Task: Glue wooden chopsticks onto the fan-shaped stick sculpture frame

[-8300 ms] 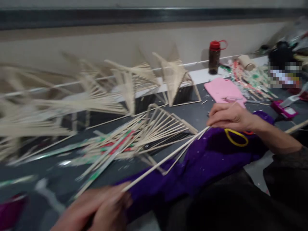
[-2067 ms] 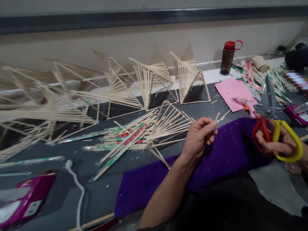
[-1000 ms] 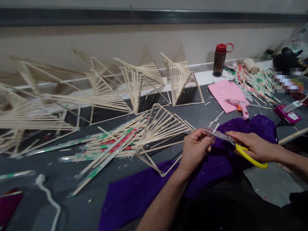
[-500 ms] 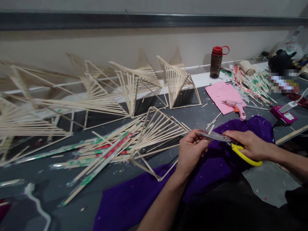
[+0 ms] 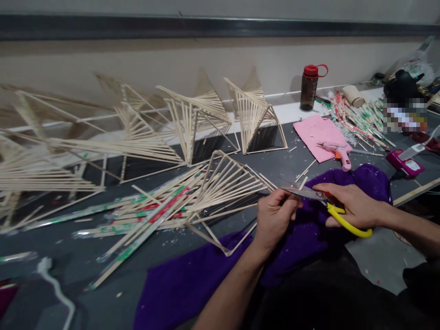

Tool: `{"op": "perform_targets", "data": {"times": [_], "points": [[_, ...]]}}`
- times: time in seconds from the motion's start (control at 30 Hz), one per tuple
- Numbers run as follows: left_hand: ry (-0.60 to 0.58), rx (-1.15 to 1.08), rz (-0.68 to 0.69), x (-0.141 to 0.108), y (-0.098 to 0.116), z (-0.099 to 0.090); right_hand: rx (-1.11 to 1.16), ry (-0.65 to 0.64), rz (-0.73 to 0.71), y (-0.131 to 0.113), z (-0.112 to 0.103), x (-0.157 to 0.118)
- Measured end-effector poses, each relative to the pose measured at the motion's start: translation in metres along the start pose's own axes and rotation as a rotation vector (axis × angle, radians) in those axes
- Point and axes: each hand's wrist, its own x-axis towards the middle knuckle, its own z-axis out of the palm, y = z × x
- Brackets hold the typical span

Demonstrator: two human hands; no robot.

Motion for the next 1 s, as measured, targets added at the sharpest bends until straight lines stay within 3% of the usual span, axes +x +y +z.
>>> {"op": "perform_targets", "data": {"times": [0.33,0.6,1.0], "points": [[0.003,-0.018,-0.008,-0.001,0.000,0.000,-0.086,-0.015,-0.036,0.004,0.006,0.011],[0.031,-0.130,-0.114,0.002,0.005,0.005,-0.077,0.041,-0.034,0.010,0.009,0.011],[-0.008,-0.044,-0.007,0.001,-0.004,-0.002,-0.054,0.045,-0.007,0.006,0.004,0.009]]}}
